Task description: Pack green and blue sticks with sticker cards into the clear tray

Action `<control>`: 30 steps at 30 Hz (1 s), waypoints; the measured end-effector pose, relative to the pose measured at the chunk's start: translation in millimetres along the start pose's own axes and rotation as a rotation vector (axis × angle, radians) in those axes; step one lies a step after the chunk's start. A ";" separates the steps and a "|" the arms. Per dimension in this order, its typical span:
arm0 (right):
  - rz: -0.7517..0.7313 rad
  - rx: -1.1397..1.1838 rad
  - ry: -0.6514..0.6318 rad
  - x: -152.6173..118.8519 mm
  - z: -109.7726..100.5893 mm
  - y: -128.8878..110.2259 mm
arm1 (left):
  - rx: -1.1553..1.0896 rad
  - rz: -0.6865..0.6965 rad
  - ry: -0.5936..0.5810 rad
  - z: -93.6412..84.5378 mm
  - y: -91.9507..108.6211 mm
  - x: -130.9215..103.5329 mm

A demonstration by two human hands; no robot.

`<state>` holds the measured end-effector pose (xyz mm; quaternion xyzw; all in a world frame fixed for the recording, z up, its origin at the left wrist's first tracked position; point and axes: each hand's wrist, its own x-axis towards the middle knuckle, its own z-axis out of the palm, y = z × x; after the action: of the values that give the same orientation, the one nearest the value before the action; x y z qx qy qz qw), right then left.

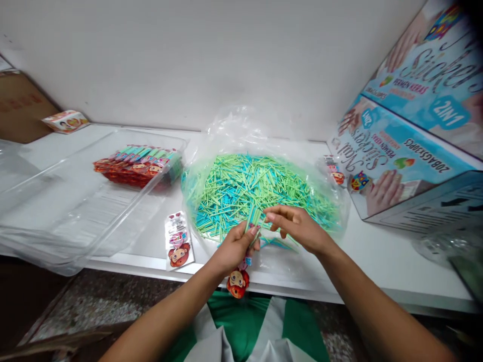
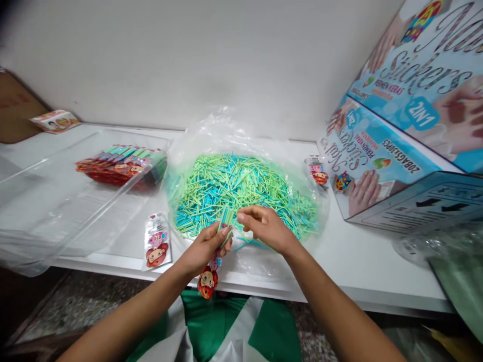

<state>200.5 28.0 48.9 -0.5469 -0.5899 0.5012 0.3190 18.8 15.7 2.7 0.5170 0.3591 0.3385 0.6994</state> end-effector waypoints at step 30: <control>-0.084 -0.014 0.150 -7.8 16.6 5.2 | 0.030 0.006 -0.032 12.8 -4.2 -2.1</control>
<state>188.4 15.9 40.5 -0.5600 -0.5902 0.4407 0.3793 29.1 6.8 1.6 0.5341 0.3513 0.3268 0.6961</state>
